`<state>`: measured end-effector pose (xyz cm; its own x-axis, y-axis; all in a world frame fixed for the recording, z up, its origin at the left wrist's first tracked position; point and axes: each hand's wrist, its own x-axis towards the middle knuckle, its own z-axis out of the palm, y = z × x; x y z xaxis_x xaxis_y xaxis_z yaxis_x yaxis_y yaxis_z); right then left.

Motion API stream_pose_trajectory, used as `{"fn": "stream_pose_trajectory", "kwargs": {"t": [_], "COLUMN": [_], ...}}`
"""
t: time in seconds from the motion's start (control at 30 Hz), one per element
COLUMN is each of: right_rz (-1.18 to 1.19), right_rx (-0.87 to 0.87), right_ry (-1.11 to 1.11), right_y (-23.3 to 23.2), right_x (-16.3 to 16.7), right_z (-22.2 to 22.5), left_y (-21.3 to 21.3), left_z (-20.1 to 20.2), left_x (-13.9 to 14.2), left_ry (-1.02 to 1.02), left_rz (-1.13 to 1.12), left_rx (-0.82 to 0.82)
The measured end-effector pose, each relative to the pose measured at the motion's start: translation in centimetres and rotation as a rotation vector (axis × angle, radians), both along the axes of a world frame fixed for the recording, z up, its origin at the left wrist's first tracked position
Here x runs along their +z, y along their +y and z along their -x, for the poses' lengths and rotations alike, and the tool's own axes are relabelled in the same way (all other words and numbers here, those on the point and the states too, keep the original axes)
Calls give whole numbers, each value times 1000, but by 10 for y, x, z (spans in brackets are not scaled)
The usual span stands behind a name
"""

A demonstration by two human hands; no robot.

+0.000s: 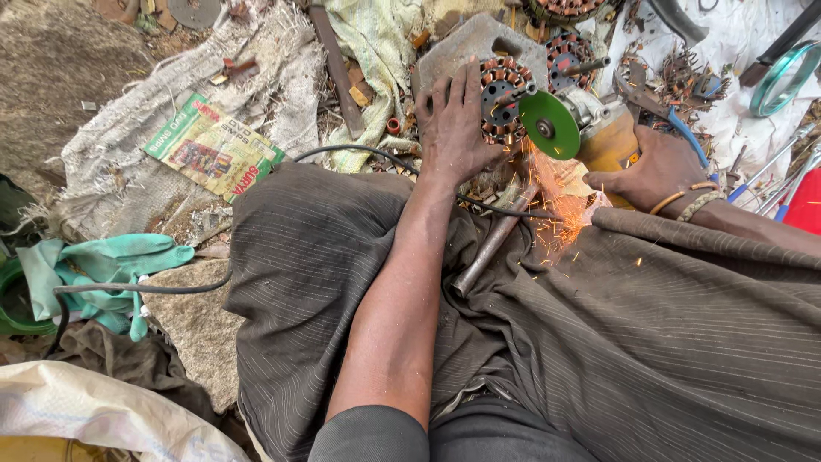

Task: The person uses an angle grinder to cut copper windings from a motor stator, then uses pliers to pull out the remaining copper wire. The person works on the stator while sitting on the ground.

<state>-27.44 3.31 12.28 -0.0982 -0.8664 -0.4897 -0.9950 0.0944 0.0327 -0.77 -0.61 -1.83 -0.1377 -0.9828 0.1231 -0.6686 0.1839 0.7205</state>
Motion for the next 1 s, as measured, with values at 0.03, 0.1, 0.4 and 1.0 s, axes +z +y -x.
{"fn": "stream_pose_trajectory", "kwargs": {"t": [0.03,0.1,0.4,1.0], "right_rz": [13,43,138,54], "right_rx": [11,6,-24,54], "right_ry": [-7,-12,19,-13], "right_y": [1,4,-5,0], "right_x": [0,2,4,6], "right_z": [2,8,35,9], "left_y": [0,2,-3,-3], "left_z": [0,1,-2,2], "left_x": [3,8,11,-19], "left_ry": [-12,-54,-97,-75], "left_rz": [-11,-62,197,-22], "left_rx": [0,-15,43,-65]}}
